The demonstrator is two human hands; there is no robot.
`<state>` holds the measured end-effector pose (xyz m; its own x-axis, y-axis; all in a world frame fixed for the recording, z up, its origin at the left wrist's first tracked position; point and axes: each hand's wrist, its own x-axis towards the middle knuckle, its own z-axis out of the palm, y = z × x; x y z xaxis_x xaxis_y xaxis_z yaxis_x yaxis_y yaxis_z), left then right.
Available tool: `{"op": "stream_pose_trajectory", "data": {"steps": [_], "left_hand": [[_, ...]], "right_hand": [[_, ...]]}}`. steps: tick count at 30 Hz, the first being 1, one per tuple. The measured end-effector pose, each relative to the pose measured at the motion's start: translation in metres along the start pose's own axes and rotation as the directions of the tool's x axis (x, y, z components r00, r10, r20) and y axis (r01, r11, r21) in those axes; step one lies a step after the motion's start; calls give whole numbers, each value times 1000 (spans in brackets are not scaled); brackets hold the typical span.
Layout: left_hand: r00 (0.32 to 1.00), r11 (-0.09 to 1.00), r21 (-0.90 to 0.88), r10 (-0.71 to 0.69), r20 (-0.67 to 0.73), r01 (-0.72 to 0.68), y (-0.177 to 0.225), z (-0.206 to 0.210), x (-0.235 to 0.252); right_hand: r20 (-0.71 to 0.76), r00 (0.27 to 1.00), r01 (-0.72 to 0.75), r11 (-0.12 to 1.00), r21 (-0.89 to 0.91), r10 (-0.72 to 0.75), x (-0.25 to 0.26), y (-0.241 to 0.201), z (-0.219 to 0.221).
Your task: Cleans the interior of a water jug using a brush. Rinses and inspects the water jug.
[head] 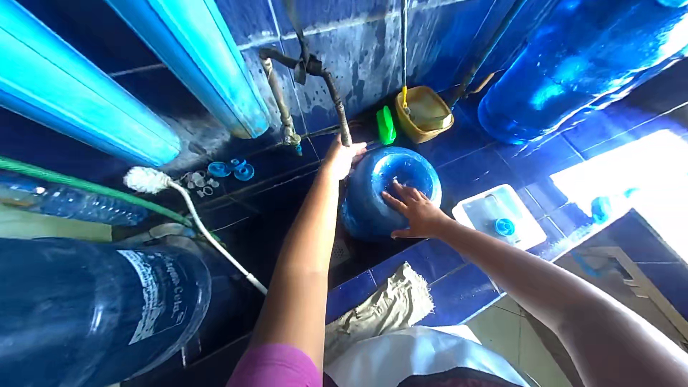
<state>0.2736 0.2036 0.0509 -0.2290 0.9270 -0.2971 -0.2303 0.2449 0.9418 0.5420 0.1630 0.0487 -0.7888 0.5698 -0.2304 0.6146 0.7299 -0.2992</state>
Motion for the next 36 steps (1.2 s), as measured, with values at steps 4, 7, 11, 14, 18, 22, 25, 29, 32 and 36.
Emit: {"op": "stream_pose_trajectory", "data": {"steps": [4, 7, 11, 14, 18, 22, 25, 29, 32, 36], "left_hand": [[991, 990, 51, -127, -39, 129, 3, -10, -13], [992, 962, 255, -74, -106, 99, 10, -7, -20], [984, 725, 683, 35, -172, 93, 16, -9, -21], [974, 822, 554, -3, -227, 131, -21, -24, -11], [962, 980, 5, -194, -190, 199, -107, -47, -33], [952, 995, -100, -53, -302, 24, -141, -45, -68], [916, 987, -153, -102, -389, 45, -156, -8, -52], [965, 962, -256, 25, -262, -95, -116, -29, -59], [972, 997, -65, 26, -235, -42, -77, -57, -78], [937, 976, 49, 218, -273, -212, -86, -10, -75]], "right_hand": [[-203, 966, -153, 986, 66, 163, 17, -4, 14], [-123, 968, -209, 974, 84, 218, 20, -28, 3], [-102, 991, 86, 996, -28, -89, 17, 1, 2], [-237, 952, -188, 981, 47, 194, 40, -20, 9], [28, 996, -89, 994, 57, 87, 35, -59, -7], [78, 961, 272, 958, -94, -265, 41, -17, -3], [-152, 960, -222, 971, 90, 234, 76, -58, 5], [88, 992, -95, 993, 76, 88, 62, -81, -15], [150, 909, 402, 914, -63, -389, 35, -26, -14], [-189, 981, -12, 978, 208, 53, 65, -47, 1]]}}
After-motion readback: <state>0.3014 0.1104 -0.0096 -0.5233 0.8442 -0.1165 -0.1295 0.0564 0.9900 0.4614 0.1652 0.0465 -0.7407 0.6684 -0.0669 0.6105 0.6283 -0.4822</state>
